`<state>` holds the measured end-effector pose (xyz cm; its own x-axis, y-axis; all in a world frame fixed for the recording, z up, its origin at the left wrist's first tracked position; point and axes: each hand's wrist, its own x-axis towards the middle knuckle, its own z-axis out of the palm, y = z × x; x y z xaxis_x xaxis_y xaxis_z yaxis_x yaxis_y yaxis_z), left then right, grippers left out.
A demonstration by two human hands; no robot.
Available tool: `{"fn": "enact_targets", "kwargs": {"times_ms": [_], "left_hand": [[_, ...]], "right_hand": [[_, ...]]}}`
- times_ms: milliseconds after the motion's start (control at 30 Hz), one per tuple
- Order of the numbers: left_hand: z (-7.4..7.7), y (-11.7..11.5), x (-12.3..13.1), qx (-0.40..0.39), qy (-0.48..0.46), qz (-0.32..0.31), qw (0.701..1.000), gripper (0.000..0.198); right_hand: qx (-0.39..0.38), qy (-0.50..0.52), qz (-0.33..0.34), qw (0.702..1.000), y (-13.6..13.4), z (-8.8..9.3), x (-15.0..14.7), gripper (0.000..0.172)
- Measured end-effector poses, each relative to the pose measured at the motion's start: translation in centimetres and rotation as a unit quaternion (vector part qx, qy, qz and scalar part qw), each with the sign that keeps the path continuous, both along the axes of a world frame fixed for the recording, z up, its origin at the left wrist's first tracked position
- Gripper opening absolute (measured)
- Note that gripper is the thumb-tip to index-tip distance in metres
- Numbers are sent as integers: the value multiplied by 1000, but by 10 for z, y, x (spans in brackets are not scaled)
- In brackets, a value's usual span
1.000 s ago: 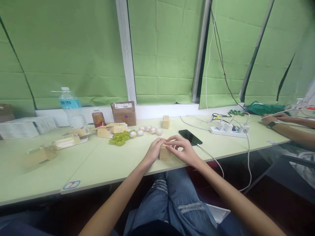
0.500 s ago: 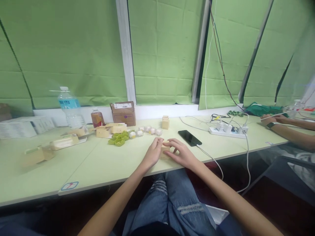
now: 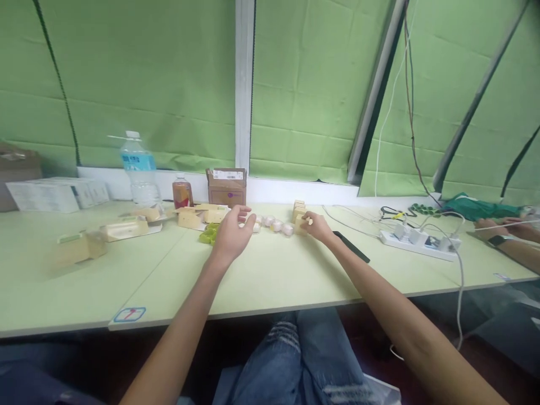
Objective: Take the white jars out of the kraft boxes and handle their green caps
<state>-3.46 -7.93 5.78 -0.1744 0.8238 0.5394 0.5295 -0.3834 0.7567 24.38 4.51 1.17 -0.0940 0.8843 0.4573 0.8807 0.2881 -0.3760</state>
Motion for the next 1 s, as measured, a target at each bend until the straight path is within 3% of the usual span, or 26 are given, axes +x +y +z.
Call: {"fn": "enact_targets", "kwargs": {"times_ms": [267, 400, 533, 633, 700, 833, 1000], "left_hand": [[-1, -4, -26, -18, -23, 4, 1000, 26], [2, -6, -69, -32, 34, 66, 997, 28], [-2, 7, -130, -111, 215, 175, 954, 28], [-7, 34, -162, -154, 355, 187, 903, 46], [-9, 55, -173, -165, 423, 172, 874, 61], [-8, 90, -179, -184, 455, 144, 859, 73], [-12, 99, -187, -187, 471, 134, 852, 80]], "right_hand": [[-7, 11, -34, 999, 56, -3, -14, 26], [5, 21, -24, 999, 64, -10, -16, 29], [57, 30, 2, 998, 44, -25, -12, 47], [101, 33, 15, 994, 22, -30, -7, 48], [144, 40, 42, 988, 9, -29, -3, 43], [165, 47, 116, 978, -14, -28, 8, 37], [143, 22, 140, 980, -36, -31, 21, 34]]}}
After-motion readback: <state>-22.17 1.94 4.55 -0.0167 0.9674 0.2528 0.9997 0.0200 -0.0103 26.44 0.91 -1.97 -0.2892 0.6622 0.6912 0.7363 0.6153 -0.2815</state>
